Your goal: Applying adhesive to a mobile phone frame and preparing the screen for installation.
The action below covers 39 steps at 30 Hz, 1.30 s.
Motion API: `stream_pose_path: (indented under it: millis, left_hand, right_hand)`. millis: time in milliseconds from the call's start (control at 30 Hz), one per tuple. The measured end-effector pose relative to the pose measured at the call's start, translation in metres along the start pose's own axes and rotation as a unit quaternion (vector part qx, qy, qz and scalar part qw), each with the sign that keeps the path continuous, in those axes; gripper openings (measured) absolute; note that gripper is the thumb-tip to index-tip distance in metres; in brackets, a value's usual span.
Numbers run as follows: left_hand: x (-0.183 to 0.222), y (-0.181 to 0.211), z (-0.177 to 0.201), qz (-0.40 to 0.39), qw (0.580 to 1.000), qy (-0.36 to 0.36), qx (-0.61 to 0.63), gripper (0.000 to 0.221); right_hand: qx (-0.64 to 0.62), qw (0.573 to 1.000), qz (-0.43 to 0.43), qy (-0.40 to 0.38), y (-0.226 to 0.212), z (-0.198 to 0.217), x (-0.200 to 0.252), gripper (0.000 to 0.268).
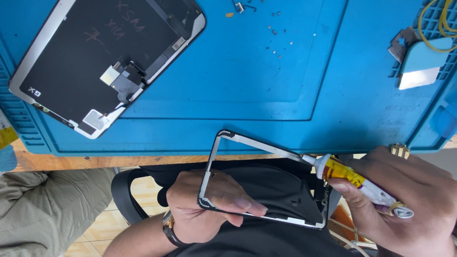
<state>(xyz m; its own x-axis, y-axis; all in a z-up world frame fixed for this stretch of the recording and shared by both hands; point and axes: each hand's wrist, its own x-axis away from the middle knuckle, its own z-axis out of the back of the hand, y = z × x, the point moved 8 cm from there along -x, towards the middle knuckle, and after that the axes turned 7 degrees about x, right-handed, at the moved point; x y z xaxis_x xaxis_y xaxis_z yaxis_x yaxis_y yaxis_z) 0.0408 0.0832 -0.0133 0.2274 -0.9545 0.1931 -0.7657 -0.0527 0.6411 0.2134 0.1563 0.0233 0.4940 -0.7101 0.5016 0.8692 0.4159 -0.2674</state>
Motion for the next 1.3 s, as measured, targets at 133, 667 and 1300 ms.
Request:
stream_pose_path:
  millis: [133, 667, 1300]
  left_hand:
    - [0.002, -0.002, 0.001, -0.013, 1.0, -0.004, 0.026, 0.012]
    - [0.004, -0.005, -0.002, -0.019, 0.998, -0.057, 0.032, 0.011]
    - [0.004, -0.007, -0.002, -0.044, 0.99, -0.125, 0.049, 0.019]
  right_hand:
    - [-0.014, 1.0, -0.02, -0.012, 0.003, -0.001, 0.0, 0.031]
    - [-0.007, 0.999, -0.052, -0.006, 0.015, -0.004, 0.01, 0.036]
    - [-0.029, 0.997, -0.075, -0.02, 0.024, -0.009, 0.014, 0.034]
